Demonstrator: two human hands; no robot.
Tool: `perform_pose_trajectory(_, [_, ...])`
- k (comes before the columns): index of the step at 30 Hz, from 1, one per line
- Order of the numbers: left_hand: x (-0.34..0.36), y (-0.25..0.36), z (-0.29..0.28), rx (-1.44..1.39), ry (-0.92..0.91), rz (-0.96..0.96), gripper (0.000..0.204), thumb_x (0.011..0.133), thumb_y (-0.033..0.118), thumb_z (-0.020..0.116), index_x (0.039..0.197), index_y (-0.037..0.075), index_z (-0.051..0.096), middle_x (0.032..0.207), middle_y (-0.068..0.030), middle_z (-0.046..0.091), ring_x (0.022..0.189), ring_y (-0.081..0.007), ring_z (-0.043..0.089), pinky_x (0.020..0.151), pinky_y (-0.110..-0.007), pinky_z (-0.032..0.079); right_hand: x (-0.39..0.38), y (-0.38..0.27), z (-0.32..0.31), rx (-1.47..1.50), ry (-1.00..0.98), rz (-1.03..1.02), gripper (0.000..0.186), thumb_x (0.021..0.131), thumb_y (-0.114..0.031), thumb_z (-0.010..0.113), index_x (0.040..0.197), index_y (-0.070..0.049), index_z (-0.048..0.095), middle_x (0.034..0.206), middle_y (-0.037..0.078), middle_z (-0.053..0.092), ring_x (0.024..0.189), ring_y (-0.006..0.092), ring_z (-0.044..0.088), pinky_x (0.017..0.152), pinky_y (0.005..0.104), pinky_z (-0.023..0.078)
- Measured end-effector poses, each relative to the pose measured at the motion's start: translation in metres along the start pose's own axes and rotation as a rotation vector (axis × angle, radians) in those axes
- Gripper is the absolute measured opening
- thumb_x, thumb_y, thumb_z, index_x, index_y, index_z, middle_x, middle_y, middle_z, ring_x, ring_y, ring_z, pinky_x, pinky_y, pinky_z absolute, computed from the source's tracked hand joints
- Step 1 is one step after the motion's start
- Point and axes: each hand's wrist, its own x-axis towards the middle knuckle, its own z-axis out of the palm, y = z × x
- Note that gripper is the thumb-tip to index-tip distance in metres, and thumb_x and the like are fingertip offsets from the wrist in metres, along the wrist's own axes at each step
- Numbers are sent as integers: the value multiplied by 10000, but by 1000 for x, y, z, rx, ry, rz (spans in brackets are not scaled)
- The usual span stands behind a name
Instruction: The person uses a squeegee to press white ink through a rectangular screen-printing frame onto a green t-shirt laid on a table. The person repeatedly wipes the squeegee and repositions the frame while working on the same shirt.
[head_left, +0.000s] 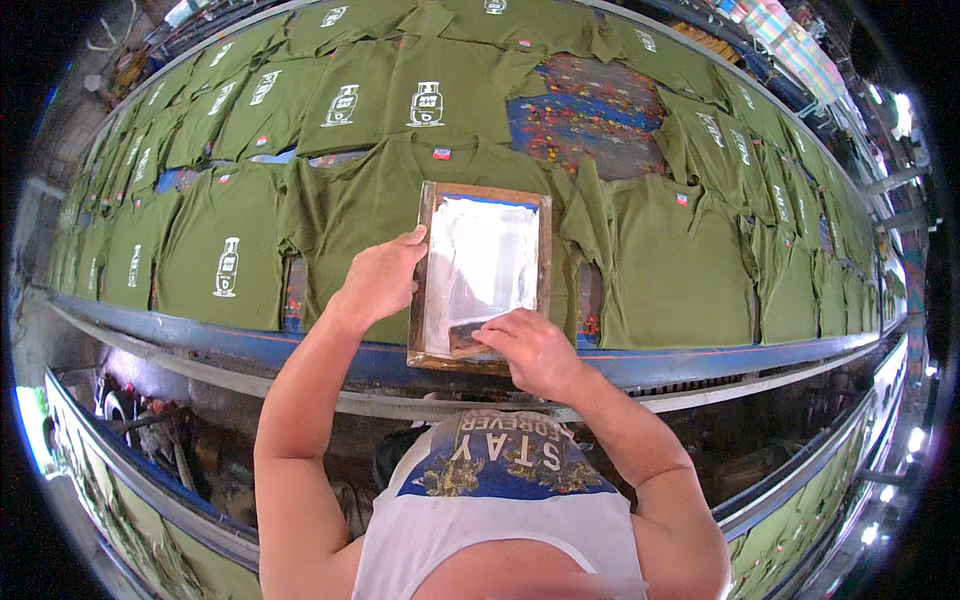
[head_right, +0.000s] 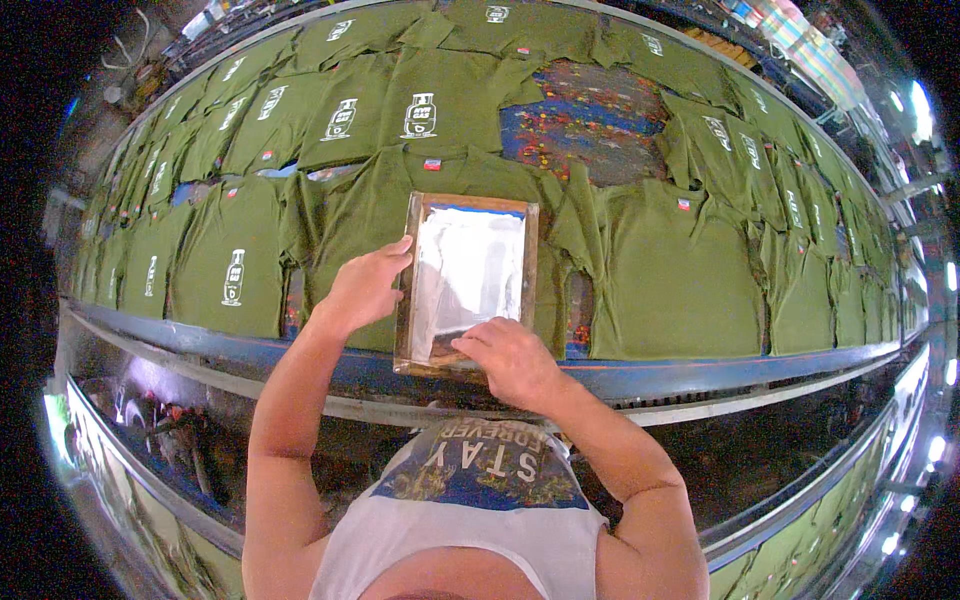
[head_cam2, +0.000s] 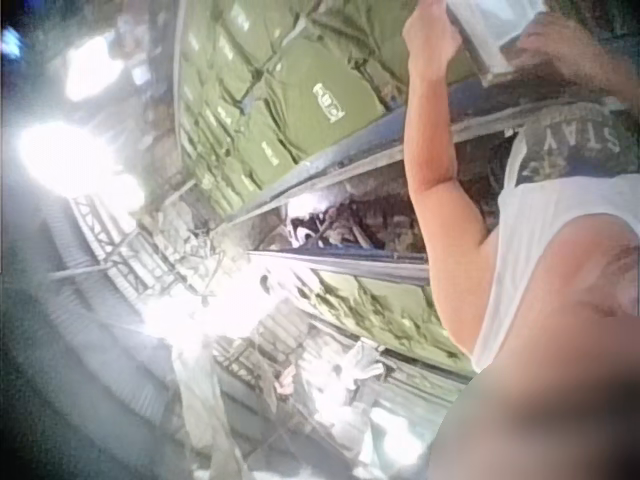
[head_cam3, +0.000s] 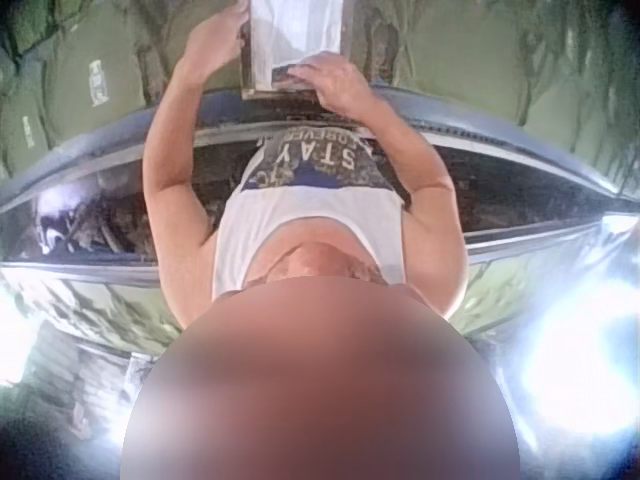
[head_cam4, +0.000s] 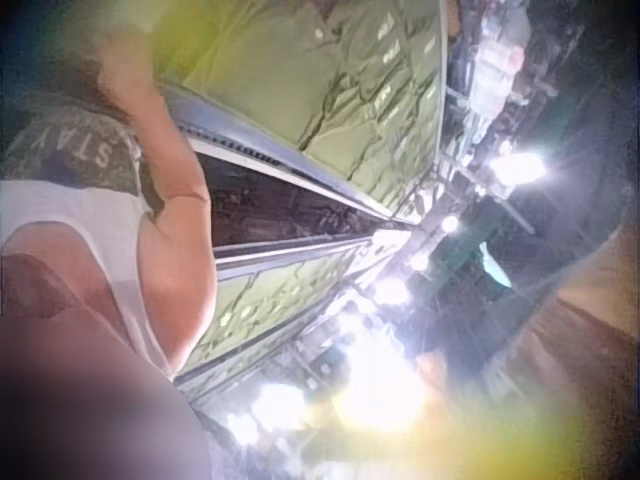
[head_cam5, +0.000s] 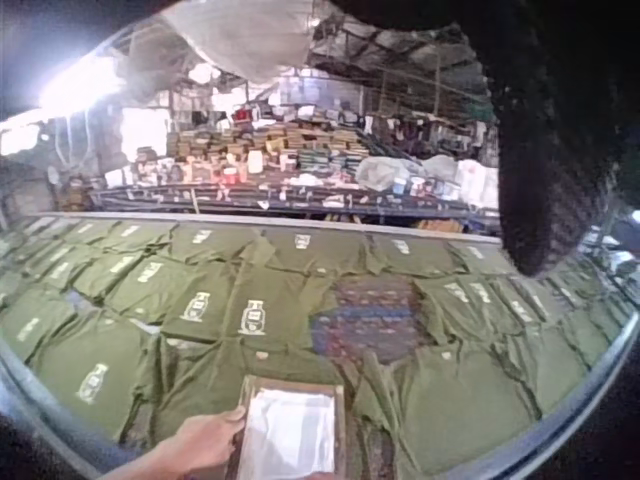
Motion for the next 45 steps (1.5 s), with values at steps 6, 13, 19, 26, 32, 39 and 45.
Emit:
perform_pose_trajectory(6, [1,0,-9,34,-53,26,481,866,105,880,1312,7,728,1726,-127,582,1198,-386,792,1016,-544,652,56,67,-23,-13,36,135,384,914,38,657,1272,-33,778,1203,200,788,1197,444,721,1067,538,588])
perform_pose_trajectory(13, [6,0,-15,89,-121,31,500,878,155,896,1320,-7,727,1709,-139,596,1175,-378,804,1005,-523,659,106,109,-25,-114,218,208,444,891,58,650,1288,-63,807,1189,197,787,1184,436,725,1066,537,591])
perform_pose_trajectory(19, [1,-1,-13,48,-85,57,537,875,153,911,1356,0,726,1706,-144,597,1188,-382,796,1003,-516,654,71,71,-9,-129,132,155,496,843,62,678,1293,-93,820,1174,134,778,1144,396,730,1069,508,593])
perform_pose_trajectory(26, [-17,-18,25,-318,225,38,661,875,24,885,1506,15,688,1687,-208,597,1364,-403,718,1117,-479,617,15,-14,11,-39,86,147,491,826,81,703,1291,-44,797,1205,159,769,1105,396,748,1026,527,611])
perform_pose_trajectory(32, [-51,11,91,-872,474,-237,576,935,-31,822,1498,-5,703,1582,-234,681,1387,-364,713,1197,-446,556,9,-25,2,6,-29,151,395,838,63,708,1218,-11,786,1177,183,763,1134,410,732,1041,519,601])
perform_pose_trajectory(39, [-56,26,120,-911,670,-235,551,940,-57,811,1480,4,718,1512,-219,725,1418,-360,686,1217,-449,531,85,80,-36,-33,-30,222,333,920,69,691,1230,-9,785,1199,198,768,1187,437,712,1060,524,579])
perform_pose_trajectory(45, [-55,28,131,-902,711,-236,535,948,-75,787,1471,6,711,1518,-214,718,1427,-365,675,1221,-451,529,98,86,-26,-105,91,206,409,924,72,692,1306,-29,797,1232,180,779,1208,426,714,1069,513,577])
